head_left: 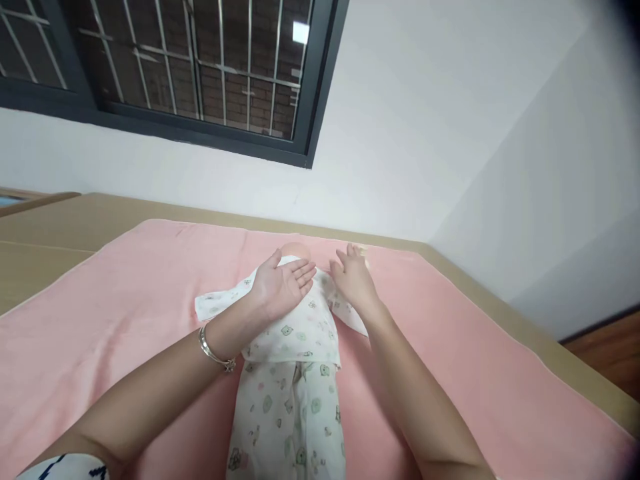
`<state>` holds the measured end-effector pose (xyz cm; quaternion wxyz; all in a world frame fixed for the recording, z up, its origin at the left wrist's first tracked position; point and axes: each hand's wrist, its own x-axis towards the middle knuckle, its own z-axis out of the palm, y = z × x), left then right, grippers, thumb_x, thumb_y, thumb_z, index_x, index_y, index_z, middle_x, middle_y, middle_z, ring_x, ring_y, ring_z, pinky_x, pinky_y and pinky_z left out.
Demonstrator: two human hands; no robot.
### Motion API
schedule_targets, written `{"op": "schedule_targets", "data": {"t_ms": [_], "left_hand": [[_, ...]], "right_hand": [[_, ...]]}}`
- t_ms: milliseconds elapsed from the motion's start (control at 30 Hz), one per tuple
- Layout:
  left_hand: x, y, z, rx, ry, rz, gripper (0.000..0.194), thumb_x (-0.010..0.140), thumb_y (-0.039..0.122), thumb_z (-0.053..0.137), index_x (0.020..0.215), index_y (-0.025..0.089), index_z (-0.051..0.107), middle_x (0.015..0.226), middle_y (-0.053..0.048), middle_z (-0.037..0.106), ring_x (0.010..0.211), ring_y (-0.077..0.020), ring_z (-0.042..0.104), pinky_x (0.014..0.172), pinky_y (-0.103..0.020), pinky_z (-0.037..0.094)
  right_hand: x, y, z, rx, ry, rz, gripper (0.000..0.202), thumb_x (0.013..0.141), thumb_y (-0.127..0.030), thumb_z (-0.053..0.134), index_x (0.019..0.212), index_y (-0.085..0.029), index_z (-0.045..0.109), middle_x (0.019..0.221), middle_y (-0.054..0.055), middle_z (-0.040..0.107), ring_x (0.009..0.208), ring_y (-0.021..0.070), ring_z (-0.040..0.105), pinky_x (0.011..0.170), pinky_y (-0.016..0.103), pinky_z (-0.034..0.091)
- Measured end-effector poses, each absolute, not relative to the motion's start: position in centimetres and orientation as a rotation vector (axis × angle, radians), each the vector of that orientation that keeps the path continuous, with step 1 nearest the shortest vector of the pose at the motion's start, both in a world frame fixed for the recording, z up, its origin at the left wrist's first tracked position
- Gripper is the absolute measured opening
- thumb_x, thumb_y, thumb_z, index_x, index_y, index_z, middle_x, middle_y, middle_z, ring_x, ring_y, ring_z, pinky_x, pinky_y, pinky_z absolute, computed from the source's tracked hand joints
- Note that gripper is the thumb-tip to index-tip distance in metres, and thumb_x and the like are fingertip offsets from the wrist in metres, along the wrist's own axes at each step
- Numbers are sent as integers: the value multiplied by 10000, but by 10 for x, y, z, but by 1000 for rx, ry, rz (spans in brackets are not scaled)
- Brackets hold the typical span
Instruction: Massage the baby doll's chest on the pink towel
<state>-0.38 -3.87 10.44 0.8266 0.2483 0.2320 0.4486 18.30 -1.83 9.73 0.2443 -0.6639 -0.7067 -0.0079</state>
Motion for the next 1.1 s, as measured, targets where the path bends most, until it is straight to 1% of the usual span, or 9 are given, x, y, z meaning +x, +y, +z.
{"op": "schedule_targets", "data": {"t_ms": [133, 267, 367, 500, 633, 800, 900, 1000, 1100], "left_hand": [[-17, -49, 126, 468, 360, 1004, 722, 989, 581, 235, 1489, 81, 379, 1499, -191, 488, 1437, -255, 421, 1135, -377, 427], [-25, -66, 141, 571, 328, 1043, 743, 984, 619, 203, 1455, 96, 443, 1472, -176, 525, 1442, -277, 412, 1200, -422, 336], [-22, -78, 141, 672, 380, 1136, 728, 990, 603, 182, 1482, 122, 422, 1534, -129, 470, 1497, -240, 315, 1252, -393, 220], [-8, -95, 130, 802, 434, 1225, 622, 1014, 533, 219, 1554, 237, 308, 1615, -27, 357, 1532, -211, 217, 1277, -401, 140], [2, -121, 117, 906, 434, 1117, 602, 1005, 572, 308, 1559, 339, 282, 1658, 55, 240, 1556, -225, 80, 1286, -442, 86], [1, -141, 121, 1019, 353, 910, 638, 997, 591, 327, 1565, 305, 278, 1671, 26, 192, 1559, -231, -10, 1286, -483, 32], [-6, -135, 132, 985, 347, 917, 653, 998, 597, 247, 1561, 270, 292, 1654, 0, 258, 1557, -237, 34, 1284, -500, 51], [-15, -122, 140, 1001, 471, 1068, 673, 992, 617, 163, 1530, 261, 353, 1620, -20, 345, 1544, -238, 150, 1278, -478, 135], [-23, -105, 140, 1131, 606, 1311, 661, 1002, 595, 130, 1515, 253, 368, 1604, -43, 376, 1524, -225, 232, 1265, -440, 195]], "right_hand": [[136, -59, 95, -1325, -2035, 76, 587, 1049, -457, 262, 1568, -185, 300, 1653, 97, 203, 1541, 262, 120, 1250, 539, 154], [102, -101, 86, -1066, -2225, -19, 743, 1044, -493, 295, 1600, -167, -75, 1677, 96, -20, 1537, 307, -73, 1244, 618, 123], [94, -123, 86, -909, -2305, -16, 816, 1036, -530, 294, 1564, -167, -212, 1658, 88, -169, 1527, 342, -104, 1238, 638, 131], [93, -133, 91, -753, -2300, 63, 778, 1033, -572, 153, 1543, -157, -263, 1643, 76, -239, 1521, 354, -111, 1240, 637, 140], [105, -120, 99, -810, -2145, 20, 709, 1012, -603, 24, 1561, -230, -227, 1658, -1, -199, 1523, 317, -128, 1252, 617, 69], [118, -109, 104, -940, -2000, -86, 653, 1011, -604, 10, 1578, -325, -152, 1657, -54, -191, 1520, 325, -139, 1216, 682, 21], [107, -119, 98, -874, -2023, -102, 692, 1020, -600, 79, 1577, -279, -177, 1644, -25, -239, 1514, 349, -156, 1217, 681, -1], [93, -131, 90, -706, -2140, -65, 798, 1014, -612, 171, 1572, -177, -199, 1636, 35, -265, 1510, 375, -151, 1233, 662, 59], [92, -128, 85, -587, -2281, -41, 809, 1023, -551, 275, 1582, -160, -160, 1669, 87, -126, 1534, 354, -19, 1234, 631, 177]]}}
